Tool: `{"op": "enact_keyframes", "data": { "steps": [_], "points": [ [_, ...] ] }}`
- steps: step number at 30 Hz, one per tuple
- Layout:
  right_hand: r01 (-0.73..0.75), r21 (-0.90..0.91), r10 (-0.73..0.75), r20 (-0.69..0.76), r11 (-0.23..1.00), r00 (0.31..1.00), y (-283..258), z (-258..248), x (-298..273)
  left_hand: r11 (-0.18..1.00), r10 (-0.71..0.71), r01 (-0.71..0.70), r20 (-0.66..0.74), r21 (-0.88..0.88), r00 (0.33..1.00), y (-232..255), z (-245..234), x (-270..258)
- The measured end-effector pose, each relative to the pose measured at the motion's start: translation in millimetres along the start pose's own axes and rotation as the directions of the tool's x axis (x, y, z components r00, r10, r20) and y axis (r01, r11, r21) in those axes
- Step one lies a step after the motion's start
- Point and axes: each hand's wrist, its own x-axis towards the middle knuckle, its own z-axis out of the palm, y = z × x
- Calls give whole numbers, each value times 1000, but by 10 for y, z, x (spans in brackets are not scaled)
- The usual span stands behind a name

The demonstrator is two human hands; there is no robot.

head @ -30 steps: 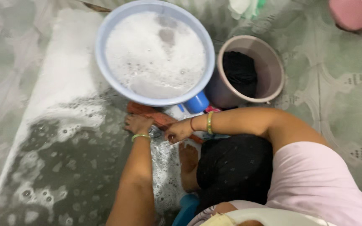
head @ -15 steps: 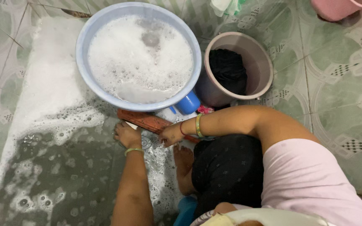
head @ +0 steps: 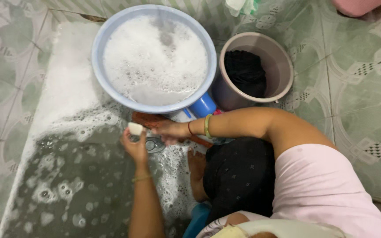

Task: The person washes clothes by hand in a tiled room. They scrub a red patterned cloth and a black garment on the wet floor using soap and a brush, then rinse them in a basin of soapy water.

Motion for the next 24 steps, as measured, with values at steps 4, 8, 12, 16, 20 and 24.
{"op": "enact_keyframes", "data": {
  "steps": [4, 8, 12, 16, 20, 24],
  "points": [
    [210, 644, -160, -136, 735, 978, -567, 18, -256, 925, -3, 75, 190, -373, 982, 791, 33, -368],
    [245, 680, -210, -136, 691, 968, -694, -158, -278, 990, 126, -137, 186, 44, 974, 1162, -70, -322],
    [376, 586, -231, -309, 718, 923, -477, -726, -264, 980, 80, -109, 177, 164, 981, 712, -343, -226],
    [498, 12, -303, -782, 867, 545, -141, -1699, -750, 575, -521, 181, 186, 798, 833, -132, -891, -413],
    [-399, -281, -185, -947, 873, 261, 569, -2338, -1758, 354, -749, 48, 252, 934, 612, -564, -1092, -770],
    [-472, 1, 161, -940, 881, 300, 1329, -2405, -2300, 244, -714, -127, 266, 962, 648, -561, -1042, -966]
  ]
}}
